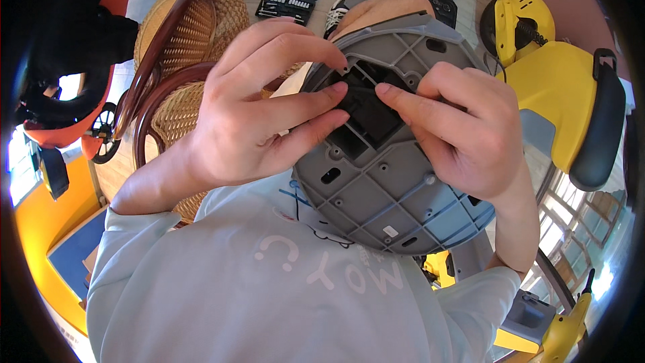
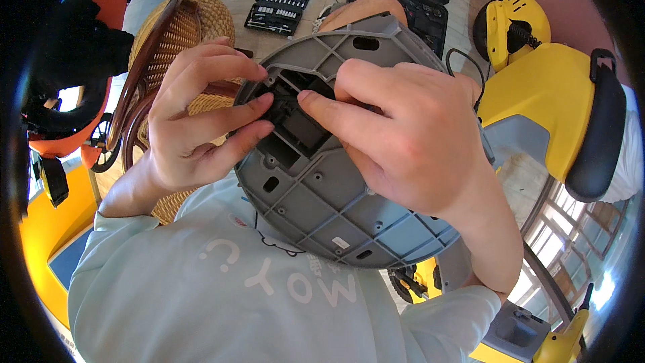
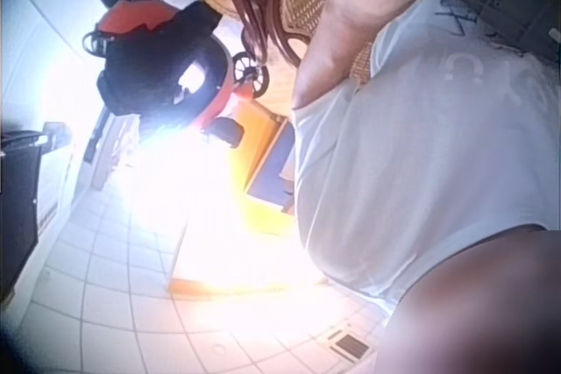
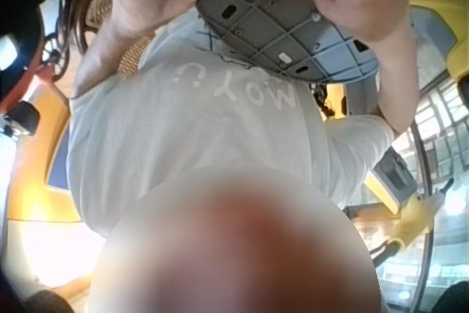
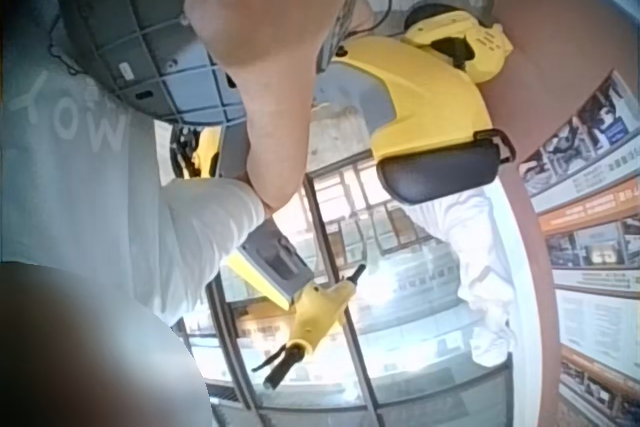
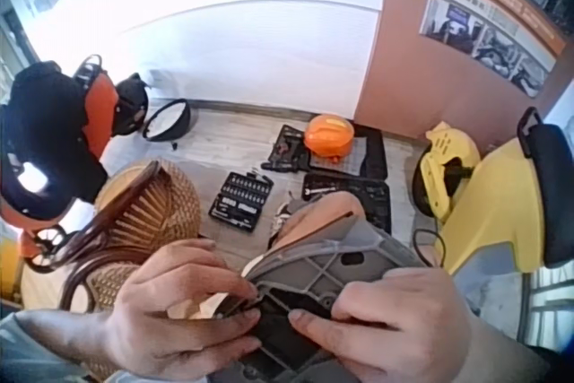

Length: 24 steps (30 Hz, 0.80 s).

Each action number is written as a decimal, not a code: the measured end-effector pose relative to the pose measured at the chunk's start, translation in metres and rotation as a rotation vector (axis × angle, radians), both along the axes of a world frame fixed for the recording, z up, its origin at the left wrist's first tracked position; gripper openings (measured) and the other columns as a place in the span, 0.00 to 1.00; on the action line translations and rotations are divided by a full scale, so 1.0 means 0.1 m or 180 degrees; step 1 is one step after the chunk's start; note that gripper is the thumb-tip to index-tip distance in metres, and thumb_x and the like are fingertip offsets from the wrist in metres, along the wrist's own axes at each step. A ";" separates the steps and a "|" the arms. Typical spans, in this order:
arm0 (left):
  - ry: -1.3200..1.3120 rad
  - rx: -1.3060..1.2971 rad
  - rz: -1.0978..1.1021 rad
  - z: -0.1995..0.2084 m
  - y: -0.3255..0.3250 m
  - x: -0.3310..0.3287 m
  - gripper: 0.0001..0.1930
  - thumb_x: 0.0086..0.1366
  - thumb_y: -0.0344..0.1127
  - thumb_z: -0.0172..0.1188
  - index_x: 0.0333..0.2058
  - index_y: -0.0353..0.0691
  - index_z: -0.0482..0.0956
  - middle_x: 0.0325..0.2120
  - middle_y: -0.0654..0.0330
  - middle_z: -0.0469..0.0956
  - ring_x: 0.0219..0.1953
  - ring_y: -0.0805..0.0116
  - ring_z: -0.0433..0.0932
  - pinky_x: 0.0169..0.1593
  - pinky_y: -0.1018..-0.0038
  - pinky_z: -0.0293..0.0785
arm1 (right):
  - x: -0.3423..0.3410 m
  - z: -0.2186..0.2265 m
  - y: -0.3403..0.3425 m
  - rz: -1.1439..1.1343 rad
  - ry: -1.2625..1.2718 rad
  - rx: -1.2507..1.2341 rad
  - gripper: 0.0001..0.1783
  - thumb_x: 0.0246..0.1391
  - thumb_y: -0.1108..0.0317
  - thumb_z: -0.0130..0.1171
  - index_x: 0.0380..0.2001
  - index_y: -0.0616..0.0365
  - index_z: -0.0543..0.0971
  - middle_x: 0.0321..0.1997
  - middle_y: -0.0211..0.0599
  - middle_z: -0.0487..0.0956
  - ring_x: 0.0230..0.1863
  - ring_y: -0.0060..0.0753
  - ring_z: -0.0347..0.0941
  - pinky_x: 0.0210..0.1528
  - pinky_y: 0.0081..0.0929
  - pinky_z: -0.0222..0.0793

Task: The recorder is disassembling and working on a gray circular component, possibly from a robotic vacuum or motorcycle part, using small tools.

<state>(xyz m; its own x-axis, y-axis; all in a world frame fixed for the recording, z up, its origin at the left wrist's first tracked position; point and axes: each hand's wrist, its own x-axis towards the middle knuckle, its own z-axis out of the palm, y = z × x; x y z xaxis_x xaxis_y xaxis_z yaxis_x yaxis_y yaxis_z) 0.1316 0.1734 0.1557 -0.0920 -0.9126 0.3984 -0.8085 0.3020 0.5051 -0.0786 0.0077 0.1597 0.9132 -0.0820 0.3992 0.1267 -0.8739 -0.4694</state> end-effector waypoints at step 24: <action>0.3543 0.2163 0.0077 -0.23 -0.03 -0.15 0.29 0.77 0.33 0.49 0.71 0.33 0.53 0.61 0.53 0.69 0.63 0.69 0.66 0.67 0.72 0.62 | -0.04 0.02 0.09 -0.0159 0.0239 -0.0325 0.28 0.37 0.76 0.65 0.47 0.47 0.88 0.24 0.26 0.64 0.20 0.29 0.60 0.24 0.28 0.55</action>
<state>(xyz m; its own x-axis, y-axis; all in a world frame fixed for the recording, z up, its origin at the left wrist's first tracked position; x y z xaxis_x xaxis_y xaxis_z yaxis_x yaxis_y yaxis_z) 0.1169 0.1708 0.1326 0.0057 -0.9572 -0.2892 0.1382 -0.2857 0.9483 -0.0824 0.0162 0.1622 0.9366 -0.0904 0.3386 0.0499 -0.9219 -0.3842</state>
